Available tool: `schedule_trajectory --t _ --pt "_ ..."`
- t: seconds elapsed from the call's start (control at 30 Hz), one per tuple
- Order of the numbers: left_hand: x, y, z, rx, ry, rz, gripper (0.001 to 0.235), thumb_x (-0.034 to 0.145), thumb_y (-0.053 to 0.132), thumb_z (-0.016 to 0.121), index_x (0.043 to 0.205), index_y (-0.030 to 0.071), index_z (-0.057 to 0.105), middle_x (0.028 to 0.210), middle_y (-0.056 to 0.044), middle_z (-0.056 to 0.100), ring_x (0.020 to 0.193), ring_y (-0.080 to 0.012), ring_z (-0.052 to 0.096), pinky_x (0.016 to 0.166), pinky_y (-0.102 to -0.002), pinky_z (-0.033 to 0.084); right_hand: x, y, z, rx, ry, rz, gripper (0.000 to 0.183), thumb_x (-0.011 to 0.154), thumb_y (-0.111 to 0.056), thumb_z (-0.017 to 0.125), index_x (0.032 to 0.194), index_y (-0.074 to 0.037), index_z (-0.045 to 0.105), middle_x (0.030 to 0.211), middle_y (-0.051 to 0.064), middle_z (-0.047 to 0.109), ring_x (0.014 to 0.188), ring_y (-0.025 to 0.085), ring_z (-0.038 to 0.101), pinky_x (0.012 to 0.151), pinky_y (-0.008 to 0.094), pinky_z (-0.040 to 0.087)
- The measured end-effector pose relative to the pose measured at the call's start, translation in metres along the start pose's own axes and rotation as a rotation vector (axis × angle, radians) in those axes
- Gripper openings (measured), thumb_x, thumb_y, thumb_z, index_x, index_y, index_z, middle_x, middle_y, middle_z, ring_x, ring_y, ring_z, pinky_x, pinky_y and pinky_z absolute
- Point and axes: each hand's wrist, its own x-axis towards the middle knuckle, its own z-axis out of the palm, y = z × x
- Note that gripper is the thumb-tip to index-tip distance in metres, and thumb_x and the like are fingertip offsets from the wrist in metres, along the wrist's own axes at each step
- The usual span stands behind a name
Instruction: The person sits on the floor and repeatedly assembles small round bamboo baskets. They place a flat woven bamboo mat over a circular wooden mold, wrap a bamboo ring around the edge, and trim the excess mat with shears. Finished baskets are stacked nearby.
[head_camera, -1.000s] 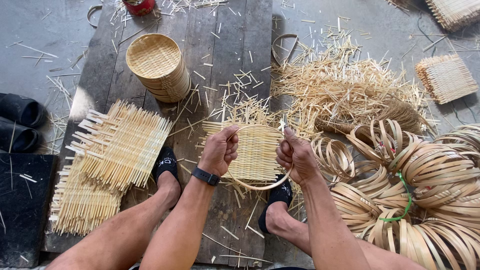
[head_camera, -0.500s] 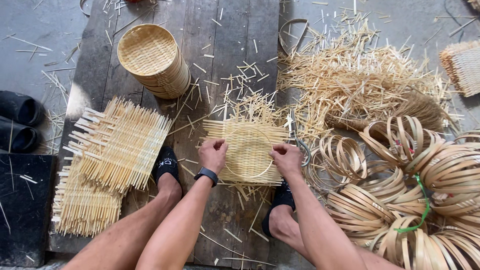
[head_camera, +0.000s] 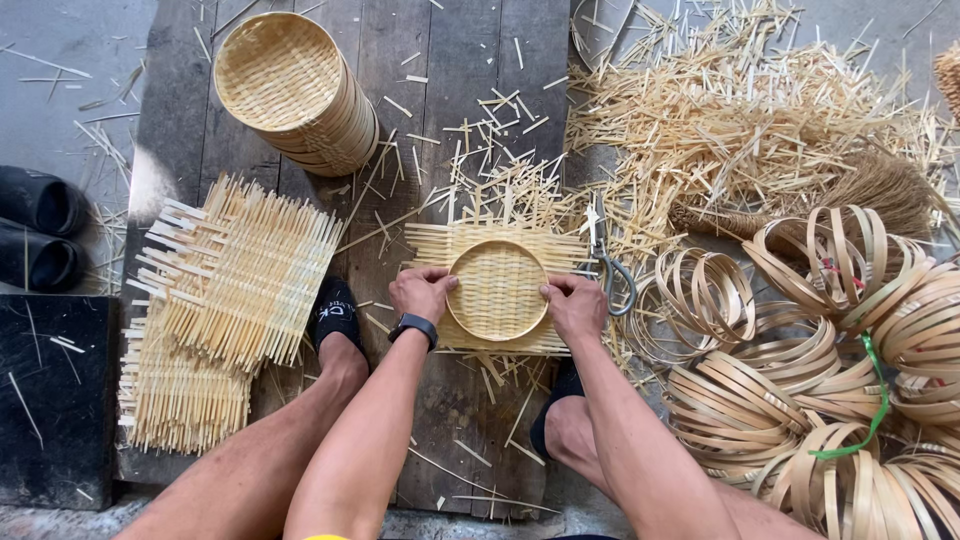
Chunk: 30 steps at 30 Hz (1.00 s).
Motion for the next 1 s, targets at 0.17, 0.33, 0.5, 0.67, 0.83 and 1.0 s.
schedule_trajectory --t 0.17,0.33,0.5,0.67,0.83,1.0 --pt "0.001 -0.009 0.008 0.089 0.055 0.061 0.022 0.073 0.018 0.090 0.094 0.014 0.083 0.087 -0.005 0.080 0.077 -0.0156 0.074 0.078 -0.029 0.058 0.000 0.001 -0.002 -0.002 -0.005 -0.006 0.018 0.082 -0.027 0.084 0.100 -0.023 0.083 0.090 0.001 0.081 0.076 0.014 0.074 0.076 0.032 0.058" --pt "0.014 -0.022 0.009 0.040 0.000 0.093 0.020 0.074 0.017 0.089 0.093 0.013 0.083 0.086 -0.005 0.080 0.076 -0.0141 0.075 0.077 -0.026 0.059 -0.002 0.001 0.004 0.019 0.045 -0.078 0.017 0.083 -0.027 0.083 0.100 -0.022 0.083 0.091 0.002 0.080 0.079 0.016 0.073 0.080 0.032 0.057" --pt "0.019 -0.029 0.012 0.018 -0.042 0.054 0.022 0.072 0.016 0.090 0.092 0.012 0.083 0.085 -0.006 0.080 0.075 -0.0152 0.076 0.076 -0.028 0.060 0.005 0.005 0.007 -0.021 0.052 -0.052 0.017 0.083 -0.028 0.084 0.099 -0.020 0.084 0.092 0.003 0.080 0.082 0.019 0.073 0.080 0.035 0.056" --pt "0.024 -0.013 -0.001 0.036 -0.108 -0.054 0.023 0.068 0.016 0.093 0.089 0.013 0.084 0.085 -0.007 0.080 0.077 -0.0165 0.076 0.080 -0.027 0.059 0.008 0.003 0.003 0.058 0.014 -0.049 0.021 0.081 -0.025 0.084 0.101 -0.018 0.083 0.092 0.005 0.081 0.080 0.017 0.076 0.080 0.031 0.059" --pt "0.020 -0.011 -0.001 0.015 -0.099 -0.045 0.022 0.069 0.015 0.091 0.089 0.014 0.084 0.086 -0.005 0.080 0.078 -0.0155 0.076 0.079 -0.028 0.059 0.011 0.009 0.007 0.134 -0.017 -0.035 0.025 0.079 -0.024 0.085 0.102 -0.016 0.083 0.091 0.005 0.081 0.079 0.015 0.075 0.078 0.029 0.059" --pt "0.015 -0.025 0.002 -0.022 -0.085 -0.028 0.021 0.072 0.015 0.090 0.092 0.015 0.084 0.087 -0.005 0.080 0.078 -0.0160 0.076 0.079 -0.029 0.060 0.015 0.015 0.009 0.114 -0.052 -0.083 0.023 0.080 -0.020 0.084 0.101 -0.012 0.083 0.089 0.006 0.081 0.078 0.014 0.075 0.077 0.028 0.059"
